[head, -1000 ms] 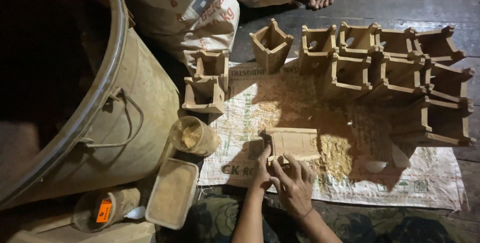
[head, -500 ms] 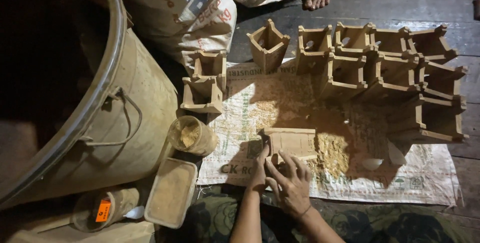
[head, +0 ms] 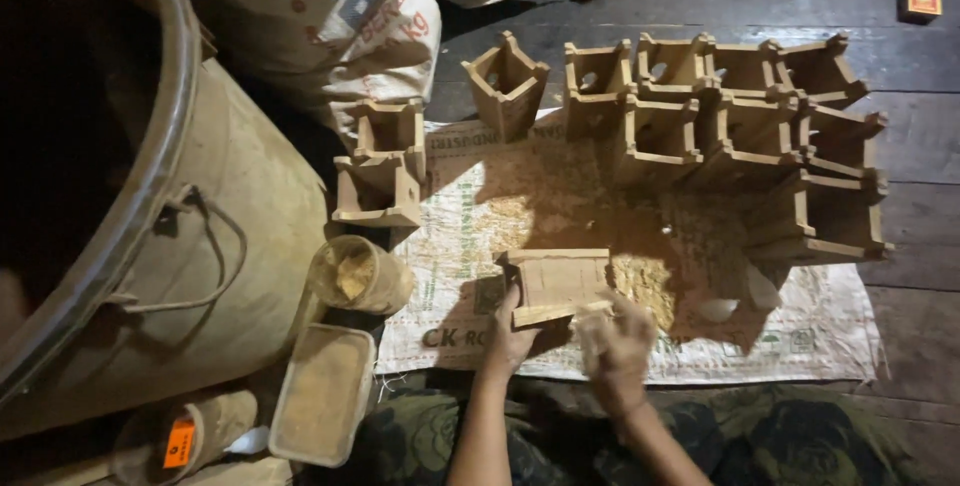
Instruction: Assembling small wooden box components by applying wax to joints and fitting pre-cut pieces together.
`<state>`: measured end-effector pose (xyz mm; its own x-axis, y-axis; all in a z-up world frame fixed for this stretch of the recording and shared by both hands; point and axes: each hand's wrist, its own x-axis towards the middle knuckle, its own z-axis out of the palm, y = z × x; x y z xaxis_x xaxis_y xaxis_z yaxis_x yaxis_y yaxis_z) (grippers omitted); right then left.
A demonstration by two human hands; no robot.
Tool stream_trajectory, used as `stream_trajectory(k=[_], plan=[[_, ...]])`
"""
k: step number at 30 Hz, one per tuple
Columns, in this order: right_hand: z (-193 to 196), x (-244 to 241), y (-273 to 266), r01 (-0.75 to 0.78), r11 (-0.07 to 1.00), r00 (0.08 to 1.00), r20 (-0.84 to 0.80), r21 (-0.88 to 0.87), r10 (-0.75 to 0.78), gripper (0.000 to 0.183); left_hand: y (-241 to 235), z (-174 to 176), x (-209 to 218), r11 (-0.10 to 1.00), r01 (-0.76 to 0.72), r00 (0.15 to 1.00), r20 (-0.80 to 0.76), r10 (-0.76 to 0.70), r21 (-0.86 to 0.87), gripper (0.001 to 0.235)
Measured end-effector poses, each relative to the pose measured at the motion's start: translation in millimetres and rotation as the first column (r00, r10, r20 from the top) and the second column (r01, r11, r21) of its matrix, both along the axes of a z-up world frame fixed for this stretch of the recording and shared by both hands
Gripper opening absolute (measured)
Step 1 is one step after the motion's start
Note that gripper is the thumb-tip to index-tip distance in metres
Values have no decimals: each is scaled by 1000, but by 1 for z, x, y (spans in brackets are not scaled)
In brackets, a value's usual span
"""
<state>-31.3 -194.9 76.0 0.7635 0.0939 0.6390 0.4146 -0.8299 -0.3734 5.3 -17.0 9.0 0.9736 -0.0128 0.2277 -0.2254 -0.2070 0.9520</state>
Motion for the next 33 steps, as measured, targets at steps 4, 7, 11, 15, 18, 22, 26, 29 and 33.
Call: stream_trajectory(k=[4, 7, 11, 15, 18, 22, 26, 29, 33], plan=[[-56, 8, -68, 357, 920, 911, -156, -164, -381, 24, 1, 2, -5, 997, 4, 981, -194, -18, -72, 57], [-86, 8, -97, 397, 876, 818, -328, -274, -473, 31, 1, 9, -4, 996, 12, 981, -193, -29, -86, 55], [-118, 14, -112, 304, 799, 736, -405, -518, -543, 37, -6, -24, -2, 991, -131, 943, -310, 118, -21, 93], [-140, 21, -117, 350, 821, 795, -321, -450, -515, 19, -6, -12, -3, 991, -133, 945, -305, 122, -16, 85], [-150, 24, -120, 343, 838, 843, -255, -424, -474, 9, -1, -30, -3, 990, -134, 937, -321, 140, 42, 87], [-110, 24, -93, 414, 875, 872, -169, -251, -460, 15, -5, -18, 1, 992, -125, 945, -302, 123, 12, 87], [-66, 30, -30, 291, 957, 956, -30, 3, -291, 13, -1, -22, -5, 993, -115, 954, -277, 112, 6, 83], [-22, 25, 17, 114, 992, 988, 101, 57, -120, 14, 0, 50, -6, 998, 52, 996, -70, -53, -24, 42], [-15, 4, 38, 134, 983, 976, 189, -128, -108, 51, 3, 42, -9, 998, 50, 990, -129, -55, -41, 60]])
